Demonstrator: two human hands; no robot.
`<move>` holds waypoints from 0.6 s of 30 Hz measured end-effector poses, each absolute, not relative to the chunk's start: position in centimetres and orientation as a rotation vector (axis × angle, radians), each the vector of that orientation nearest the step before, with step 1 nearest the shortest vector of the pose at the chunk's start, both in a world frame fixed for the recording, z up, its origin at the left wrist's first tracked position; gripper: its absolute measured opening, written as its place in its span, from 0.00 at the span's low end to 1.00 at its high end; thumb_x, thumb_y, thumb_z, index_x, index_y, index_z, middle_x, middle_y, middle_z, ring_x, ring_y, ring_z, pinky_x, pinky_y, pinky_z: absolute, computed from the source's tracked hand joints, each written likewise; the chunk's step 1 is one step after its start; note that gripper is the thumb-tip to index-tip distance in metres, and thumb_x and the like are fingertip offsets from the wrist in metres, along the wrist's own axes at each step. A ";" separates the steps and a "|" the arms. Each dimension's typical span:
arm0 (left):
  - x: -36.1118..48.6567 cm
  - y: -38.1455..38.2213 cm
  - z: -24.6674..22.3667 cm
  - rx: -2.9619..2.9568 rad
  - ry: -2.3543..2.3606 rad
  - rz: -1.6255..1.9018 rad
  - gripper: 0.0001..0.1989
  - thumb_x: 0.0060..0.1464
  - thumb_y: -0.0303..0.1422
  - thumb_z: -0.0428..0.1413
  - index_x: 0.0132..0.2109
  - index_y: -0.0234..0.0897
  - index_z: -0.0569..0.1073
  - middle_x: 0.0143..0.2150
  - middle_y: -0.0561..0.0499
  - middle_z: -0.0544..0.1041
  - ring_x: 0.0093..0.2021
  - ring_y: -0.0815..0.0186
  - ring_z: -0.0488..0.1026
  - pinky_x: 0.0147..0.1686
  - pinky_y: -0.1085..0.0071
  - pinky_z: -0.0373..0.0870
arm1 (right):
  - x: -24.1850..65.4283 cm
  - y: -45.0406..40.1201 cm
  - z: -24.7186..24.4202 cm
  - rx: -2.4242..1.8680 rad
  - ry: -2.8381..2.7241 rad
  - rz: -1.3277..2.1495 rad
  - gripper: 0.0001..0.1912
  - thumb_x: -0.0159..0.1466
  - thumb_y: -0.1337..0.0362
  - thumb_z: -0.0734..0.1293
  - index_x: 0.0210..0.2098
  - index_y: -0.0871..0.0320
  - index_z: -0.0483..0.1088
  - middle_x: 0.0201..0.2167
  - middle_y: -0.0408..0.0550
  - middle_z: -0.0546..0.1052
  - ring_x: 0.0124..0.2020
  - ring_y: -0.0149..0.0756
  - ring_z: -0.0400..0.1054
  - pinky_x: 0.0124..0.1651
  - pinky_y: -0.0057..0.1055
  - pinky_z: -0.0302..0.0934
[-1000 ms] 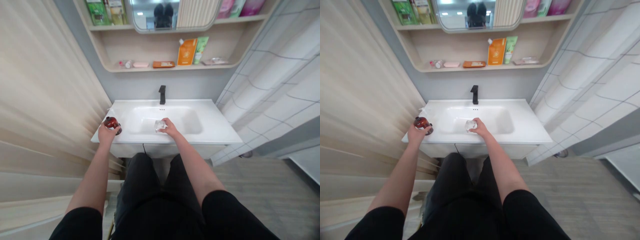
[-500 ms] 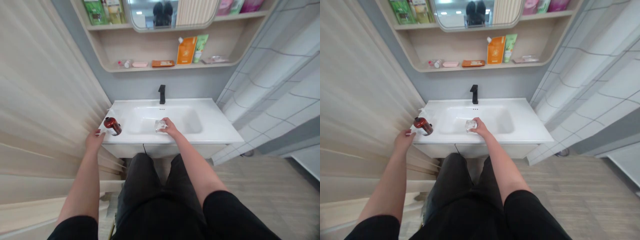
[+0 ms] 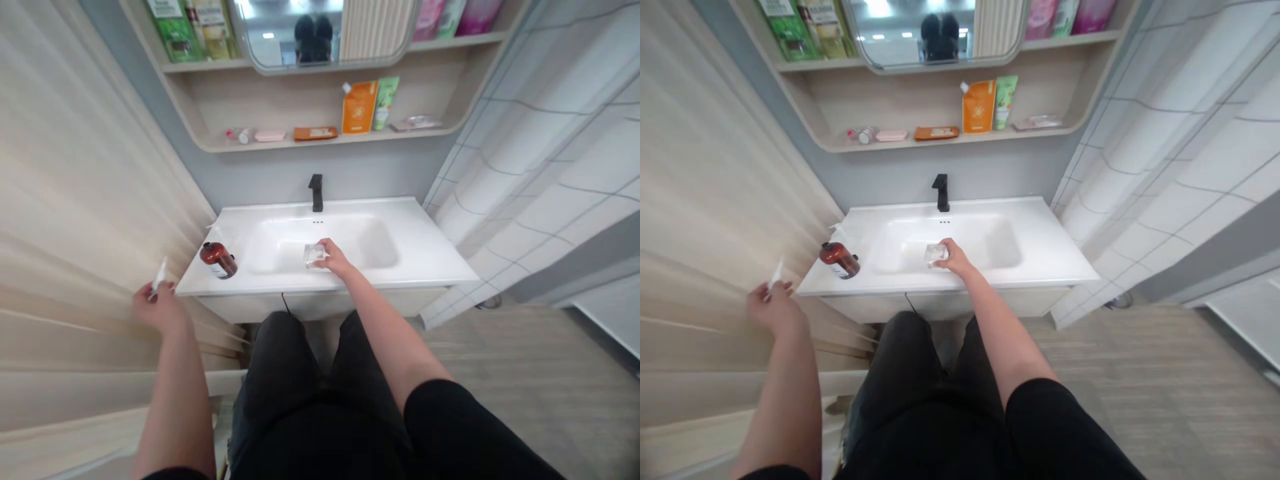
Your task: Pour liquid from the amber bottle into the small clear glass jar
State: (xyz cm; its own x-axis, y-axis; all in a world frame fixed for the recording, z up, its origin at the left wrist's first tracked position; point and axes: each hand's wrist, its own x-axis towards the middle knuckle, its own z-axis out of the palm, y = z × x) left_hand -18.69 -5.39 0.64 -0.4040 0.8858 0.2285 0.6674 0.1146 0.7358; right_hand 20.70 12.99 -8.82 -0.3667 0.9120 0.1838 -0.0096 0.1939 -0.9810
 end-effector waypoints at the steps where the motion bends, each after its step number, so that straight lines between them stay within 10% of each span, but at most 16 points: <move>1: -17.4 -5.0 0.7 1.537 2.086 1.193 0.22 0.58 0.46 0.66 0.53 0.37 0.77 0.37 0.48 0.82 0.41 0.50 0.85 0.44 0.54 0.82 | 20.7 12.9 -8.7 -0.882 -1.583 1.322 0.37 0.44 0.56 0.81 0.49 0.48 0.65 0.40 0.40 0.71 0.41 0.42 0.67 0.46 0.38 0.65; 18: -2.8 5.7 2.6 2.002 1.779 1.057 0.08 0.60 0.36 0.62 0.45 0.41 0.83 0.35 0.50 0.83 0.35 0.59 0.78 0.42 0.64 0.74 | 20.8 13.7 -9.5 -0.928 -1.685 1.243 0.36 0.43 0.57 0.81 0.49 0.48 0.65 0.43 0.39 0.73 0.43 0.43 0.69 0.50 0.41 0.68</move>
